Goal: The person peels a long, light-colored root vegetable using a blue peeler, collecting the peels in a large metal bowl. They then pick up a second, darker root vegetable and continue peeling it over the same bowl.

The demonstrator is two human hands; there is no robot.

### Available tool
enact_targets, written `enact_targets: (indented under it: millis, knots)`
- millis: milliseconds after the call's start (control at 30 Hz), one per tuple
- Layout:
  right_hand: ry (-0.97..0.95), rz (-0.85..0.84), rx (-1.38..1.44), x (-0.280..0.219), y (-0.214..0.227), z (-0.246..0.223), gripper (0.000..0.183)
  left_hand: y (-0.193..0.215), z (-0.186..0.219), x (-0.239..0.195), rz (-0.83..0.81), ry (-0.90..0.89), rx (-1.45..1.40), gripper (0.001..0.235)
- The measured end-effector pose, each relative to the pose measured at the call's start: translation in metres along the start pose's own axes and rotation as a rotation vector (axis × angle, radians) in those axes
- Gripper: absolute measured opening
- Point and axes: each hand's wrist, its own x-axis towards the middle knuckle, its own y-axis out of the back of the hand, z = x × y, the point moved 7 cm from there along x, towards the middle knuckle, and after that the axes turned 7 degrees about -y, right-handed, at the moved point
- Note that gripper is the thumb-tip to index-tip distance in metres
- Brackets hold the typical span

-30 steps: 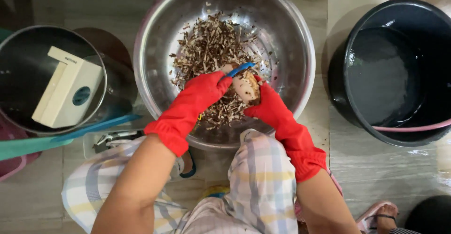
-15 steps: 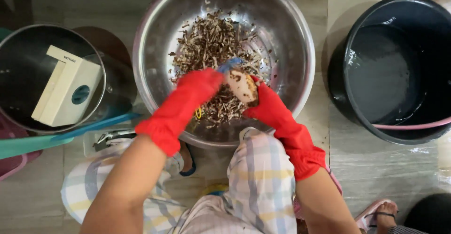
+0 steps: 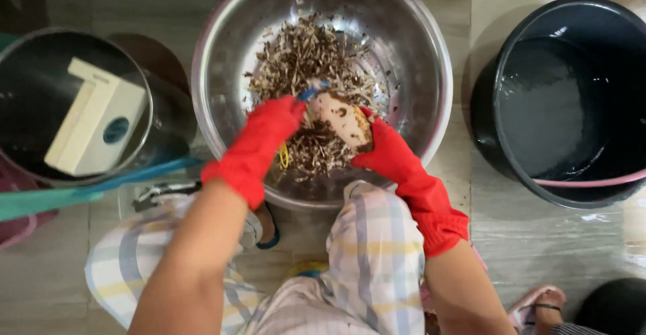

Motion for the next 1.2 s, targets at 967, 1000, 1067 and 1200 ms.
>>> enact_targets:
  millis: [967, 1000, 1067, 1200]
  knots:
    - [0.098, -0.054, -0.093, -0.01, 0.002, 0.001, 0.111, -0.017, -0.055, 0.095, -0.153, -0.213, 0.083, 0.063]
    - [0.084, -0.082, -0.069, -0.017, -0.001, -0.002, 0.11, -0.029, -0.071, 0.105, -0.109, -0.199, 0.056, 0.064]
    - [0.099, -0.08, -0.027, -0.014, -0.002, 0.014, 0.107, -0.044, -0.065, 0.097, -0.087, -0.176, -0.178, 0.058]
    - [0.081, -0.075, 0.166, -0.012, 0.013, 0.033, 0.103, -0.048, -0.03, 0.05, -0.15, -0.21, -0.512, 0.044]
